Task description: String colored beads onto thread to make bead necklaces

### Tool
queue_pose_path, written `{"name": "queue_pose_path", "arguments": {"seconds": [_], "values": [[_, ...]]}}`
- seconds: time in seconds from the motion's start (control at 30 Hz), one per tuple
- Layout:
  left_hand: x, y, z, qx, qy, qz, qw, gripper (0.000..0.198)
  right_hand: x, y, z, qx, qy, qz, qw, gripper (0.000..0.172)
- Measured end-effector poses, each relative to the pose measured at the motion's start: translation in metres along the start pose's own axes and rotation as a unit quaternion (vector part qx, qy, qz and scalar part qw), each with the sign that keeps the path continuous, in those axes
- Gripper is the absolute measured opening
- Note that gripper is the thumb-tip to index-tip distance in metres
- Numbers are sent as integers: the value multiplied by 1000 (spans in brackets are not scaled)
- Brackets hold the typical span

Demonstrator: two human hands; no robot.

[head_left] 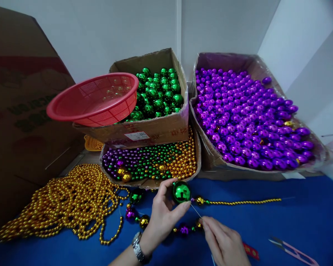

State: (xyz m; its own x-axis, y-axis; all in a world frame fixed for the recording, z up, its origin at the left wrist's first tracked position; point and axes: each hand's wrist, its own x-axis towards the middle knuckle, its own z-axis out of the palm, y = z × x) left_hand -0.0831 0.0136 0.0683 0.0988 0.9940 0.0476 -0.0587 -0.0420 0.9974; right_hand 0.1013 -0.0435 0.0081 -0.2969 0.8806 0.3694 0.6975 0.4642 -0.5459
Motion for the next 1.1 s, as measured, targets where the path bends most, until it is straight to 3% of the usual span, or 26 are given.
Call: {"name": "queue_pose_path", "arguments": {"seconds": [0.47, 0.63, 0.83, 0.97, 1.03, 1.1], "values": [[1, 3, -1, -43, -3, -36, 998, 53, 6, -7, -4, 47, 20, 2, 999, 24], [-3, -3, 4, -25, -13, -1, 1000, 54, 11, -11, -4, 61, 10, 30, 998, 25], [-6, -2, 3, -34, -110, -29, 993, 54, 10, -8, -3, 79, 3, 44, 996, 23], [9, 13, -15, 52, -144, 9, 988, 38, 7, -6, -4, 76, 10, 55, 996, 26], [30, 20, -28, 149, -109, 45, 982, 31, 5, -6, -6, 77, 18, 62, 995, 26], [58, 22, -41, 301, -55, 91, 948, 28, 4, -5, -7, 76, 27, 70, 994, 26]]}}
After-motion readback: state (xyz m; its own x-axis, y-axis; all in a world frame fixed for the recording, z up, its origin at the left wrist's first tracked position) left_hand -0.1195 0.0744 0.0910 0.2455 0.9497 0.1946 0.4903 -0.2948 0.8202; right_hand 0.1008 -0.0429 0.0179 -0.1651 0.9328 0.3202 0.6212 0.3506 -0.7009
